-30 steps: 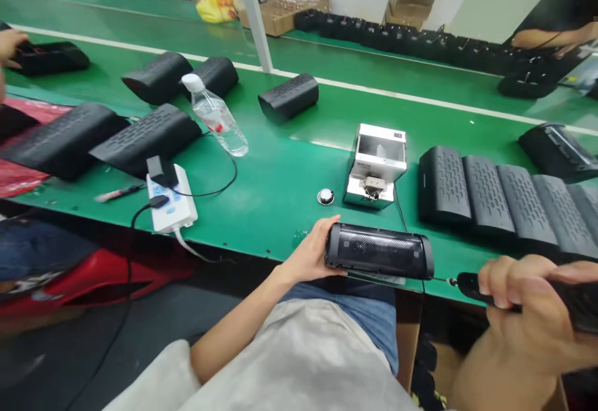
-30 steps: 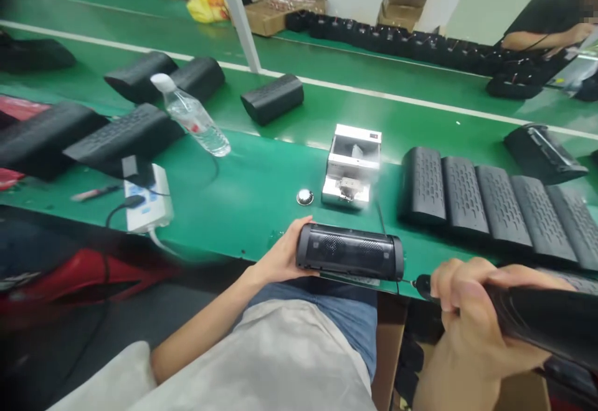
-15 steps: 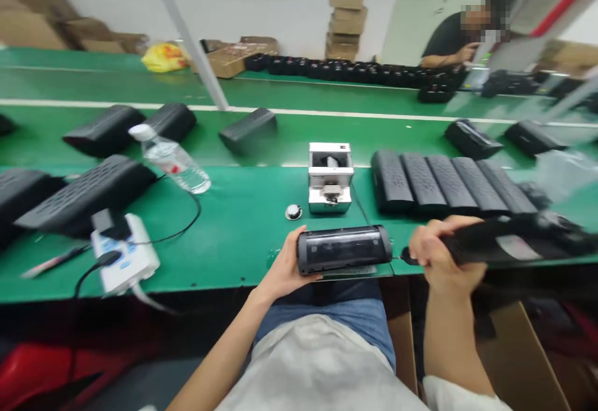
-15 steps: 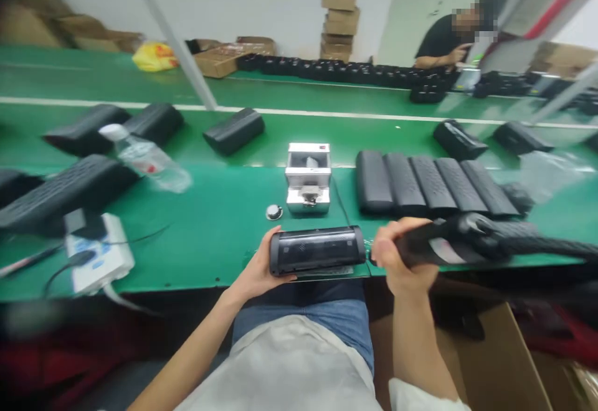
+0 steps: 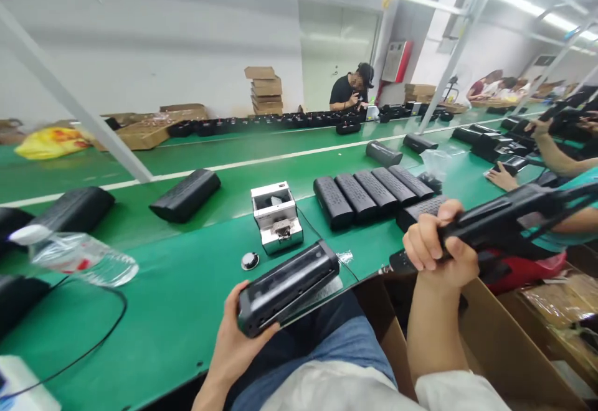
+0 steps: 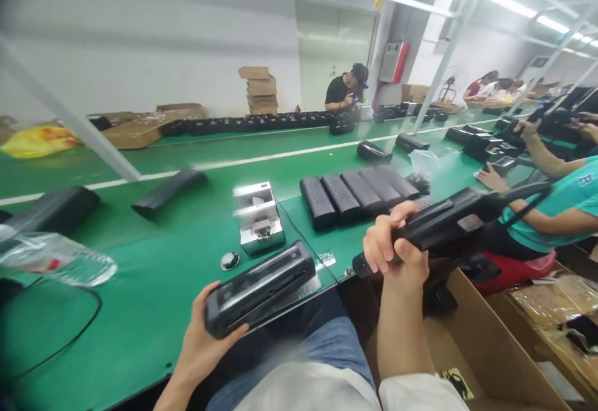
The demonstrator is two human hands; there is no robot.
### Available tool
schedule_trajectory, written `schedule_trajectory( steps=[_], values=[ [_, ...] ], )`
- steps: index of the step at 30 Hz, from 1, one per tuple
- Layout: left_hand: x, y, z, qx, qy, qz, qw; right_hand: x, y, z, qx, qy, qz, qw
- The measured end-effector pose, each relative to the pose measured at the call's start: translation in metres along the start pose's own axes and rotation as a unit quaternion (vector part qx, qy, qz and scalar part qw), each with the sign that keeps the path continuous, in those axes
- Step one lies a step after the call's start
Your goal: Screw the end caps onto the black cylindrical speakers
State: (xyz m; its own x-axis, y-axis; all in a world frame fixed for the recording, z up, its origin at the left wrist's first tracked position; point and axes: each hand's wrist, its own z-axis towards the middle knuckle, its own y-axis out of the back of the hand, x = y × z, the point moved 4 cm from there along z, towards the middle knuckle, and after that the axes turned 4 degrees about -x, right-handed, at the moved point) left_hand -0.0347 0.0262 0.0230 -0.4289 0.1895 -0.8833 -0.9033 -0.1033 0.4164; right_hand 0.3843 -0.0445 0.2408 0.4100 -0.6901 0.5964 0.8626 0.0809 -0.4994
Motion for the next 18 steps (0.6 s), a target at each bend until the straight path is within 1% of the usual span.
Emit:
schedule_trajectory(
  steps=[1, 3, 4, 6, 7, 9, 11, 12, 13, 15, 18],
  values=[
    [0.003, 0.011, 0.001, -0.025, 0.019, -0.024, 0.999, -0.01, 0.009, -0.009, -0.014, -0.025, 0.019, 0.999],
    [0.007, 0.034, 0.007, -0.08, 0.068, -0.107, 0.989, -0.039, 0.028, -0.029, -0.049, -0.079, 0.039, 0.995],
    [0.007, 0.045, 0.013, -0.107, 0.103, -0.163, 0.975, -0.058, 0.036, -0.039, -0.066, -0.111, 0.053, 0.99],
    [0.002, 0.061, 0.029, -0.146, 0.183, -0.28, 0.931, -0.096, 0.052, -0.062, -0.098, -0.18, 0.085, 0.975],
    [-0.003, 0.066, 0.04, -0.147, 0.218, -0.331, 0.906, -0.115, 0.059, -0.073, -0.112, -0.212, 0.099, 0.966],
    [-0.017, 0.073, 0.07, -0.12, 0.253, -0.411, 0.868, -0.148, 0.072, -0.092, -0.138, -0.267, 0.122, 0.946],
    [-0.028, 0.078, 0.106, -0.084, 0.263, -0.457, 0.846, -0.173, 0.082, -0.107, -0.159, -0.307, 0.136, 0.929],
    [-0.031, 0.08, 0.126, -0.075, 0.265, -0.46, 0.844, -0.183, 0.087, -0.113, -0.168, -0.321, 0.14, 0.921],
    [-0.032, 0.081, 0.145, -0.077, 0.266, -0.449, 0.849, -0.192, 0.092, -0.118, -0.177, -0.332, 0.142, 0.915],
    [-0.03, 0.081, 0.185, -0.097, 0.261, -0.417, 0.865, -0.204, 0.099, -0.126, -0.195, -0.348, 0.143, 0.906],
    [-0.024, 0.069, 0.243, -0.135, 0.243, -0.382, 0.881, -0.216, 0.106, -0.133, -0.217, -0.364, 0.143, 0.894]
  ],
)
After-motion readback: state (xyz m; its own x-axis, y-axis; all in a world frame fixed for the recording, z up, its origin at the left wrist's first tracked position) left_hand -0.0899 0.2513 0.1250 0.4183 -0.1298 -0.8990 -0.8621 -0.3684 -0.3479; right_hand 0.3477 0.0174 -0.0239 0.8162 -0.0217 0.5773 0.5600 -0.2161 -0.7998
